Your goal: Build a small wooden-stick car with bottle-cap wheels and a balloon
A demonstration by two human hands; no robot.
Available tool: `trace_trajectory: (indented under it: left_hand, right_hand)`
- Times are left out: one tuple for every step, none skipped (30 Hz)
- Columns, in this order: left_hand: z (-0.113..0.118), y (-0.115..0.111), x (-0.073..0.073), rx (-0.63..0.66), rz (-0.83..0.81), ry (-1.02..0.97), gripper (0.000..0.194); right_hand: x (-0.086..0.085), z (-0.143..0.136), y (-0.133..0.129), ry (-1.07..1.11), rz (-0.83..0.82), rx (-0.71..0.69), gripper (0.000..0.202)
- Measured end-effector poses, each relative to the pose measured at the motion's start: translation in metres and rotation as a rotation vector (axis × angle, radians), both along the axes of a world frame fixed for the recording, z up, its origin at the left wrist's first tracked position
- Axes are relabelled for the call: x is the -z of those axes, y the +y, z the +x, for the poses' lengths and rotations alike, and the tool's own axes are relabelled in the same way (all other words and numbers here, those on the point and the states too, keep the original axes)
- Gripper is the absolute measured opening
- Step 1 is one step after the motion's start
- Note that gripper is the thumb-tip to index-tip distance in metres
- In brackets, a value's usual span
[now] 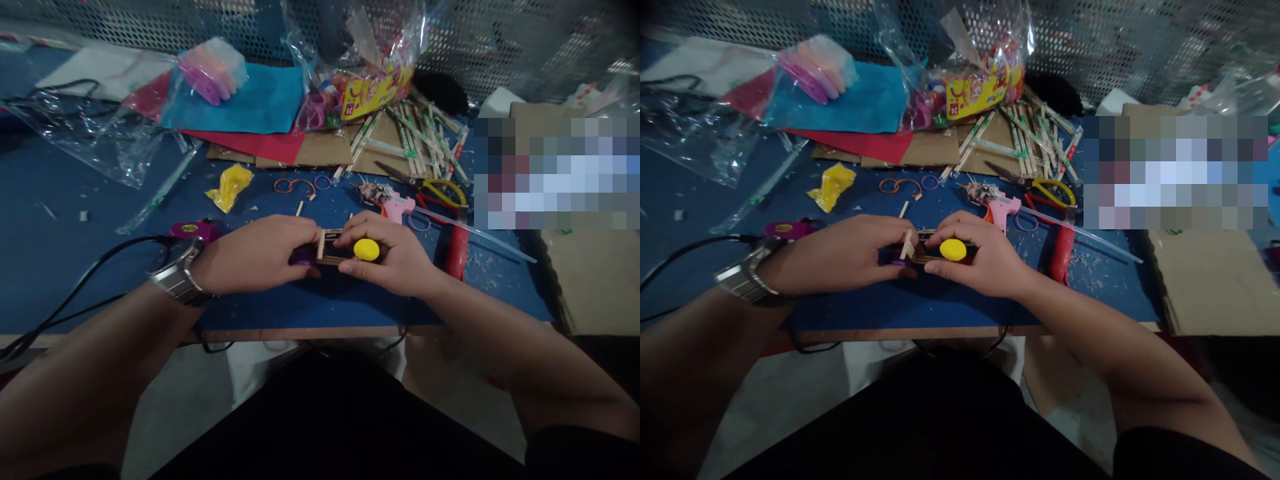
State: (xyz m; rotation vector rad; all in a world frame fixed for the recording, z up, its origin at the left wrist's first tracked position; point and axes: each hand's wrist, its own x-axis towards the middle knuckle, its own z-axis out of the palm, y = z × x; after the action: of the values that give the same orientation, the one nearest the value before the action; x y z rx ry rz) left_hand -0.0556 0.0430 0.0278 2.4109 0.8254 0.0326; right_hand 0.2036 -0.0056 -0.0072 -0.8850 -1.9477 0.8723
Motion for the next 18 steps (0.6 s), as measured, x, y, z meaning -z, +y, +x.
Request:
trace_trajectory:
  left_hand:
    - [-0.0001, -0.0002, 0.0, 0.005, 0.004, 0.0, 0.013]
    - [-0.0001, -0.0005, 0.0001, 0.013, 0.007, -0.002, 0.014]
    - [0.0, -0.0009, 0.0002, 0.025, 0.008, -0.007, 0.014]
    - [0.0001, -0.0013, 0.0005, 0.038, 0.012, -0.012, 0.013]
    - [0.0003, -0.0017, 0.0008, 0.052, 0.018, -0.016, 0.012]
    - [0.0005, -0.0022, 0.0012, 0.066, 0.029, -0.02, 0.011]
    - [0.0007, -0.0026, 0.0017, 0.078, 0.043, -0.022, 0.009]
    - [0.0007, -0.003, 0.0022, 0.089, 0.059, -0.025, 0.007]
    - [0.0007, -0.0033, 0.0028, 0.099, 0.076, -0.032, 0.006]
    - [0.0004, -0.0035, 0.0034, 0.109, 0.09, -0.045, 0.005]
    - [0.0001, -0.0037, 0.0041, 0.117, 0.101, -0.063, 0.004]
    - [-0.0005, -0.0039, 0.0048, 0.12, 0.11, -0.086, 0.004]
    - [-0.0011, -0.004, 0.0054, 0.122, 0.118, -0.111, 0.004]
    - [-0.0017, -0.0041, 0.0061, 0.124, 0.126, -0.134, 0.003]
    - [-0.0022, -0.0041, 0.0066, 0.126, 0.132, -0.151, 0.003]
    - [-0.0027, -0.0042, 0.0071, 0.13, 0.139, -0.163, 0.003]
    - [-0.0029, -0.0043, 0.0075, 0.132, 0.149, -0.168, 0.003]
    - [-0.003, -0.0044, 0.0079, 0.136, 0.161, -0.168, 0.004]
  right_hand:
    - [0.0004, -0.0003, 0.0003, 0.003, -0.006, -0.015, 0.028]
    - [0.0007, -0.0008, 0.0006, 0.006, -0.011, -0.031, 0.028]
    - [0.0008, -0.0013, 0.0007, 0.007, -0.018, -0.049, 0.027]
    - [0.0007, -0.0018, 0.0006, 0.006, -0.024, -0.068, 0.027]
    - [0.0003, -0.0023, 0.0004, 0.006, -0.027, -0.087, 0.027]
    - [-0.0003, -0.0028, 0.0, 0.005, -0.026, -0.106, 0.027]
    - [-0.0011, -0.0031, -0.0005, 0.005, -0.023, -0.123, 0.028]
    - [-0.0019, -0.0034, -0.0011, 0.004, -0.016, -0.137, 0.03]
    - [-0.0027, -0.0036, -0.0018, 0.002, -0.006, -0.146, 0.033]
    - [-0.0034, -0.0037, -0.0024, -0.001, 0.005, -0.149, 0.034]
    - [-0.0039, -0.0039, -0.0031, -0.003, 0.016, -0.148, 0.034]
    - [-0.0043, -0.0041, -0.0038, -0.004, 0.027, -0.142, 0.033]
    - [-0.0044, -0.0044, -0.0044, -0.003, 0.038, -0.136, 0.032]
    - [-0.0044, -0.0047, -0.005, 0.0, 0.047, -0.131, 0.032]
    - [-0.0044, -0.0052, -0.0056, 0.003, 0.055, -0.128, 0.032]
    - [-0.0042, -0.0056, -0.0062, 0.004, 0.061, -0.128, 0.033]
    - [-0.0041, -0.0061, -0.0067, 0.0, 0.067, -0.129, 0.033]
    - [-0.0039, -0.0066, -0.0072, -0.005, 0.075, -0.13, 0.034]
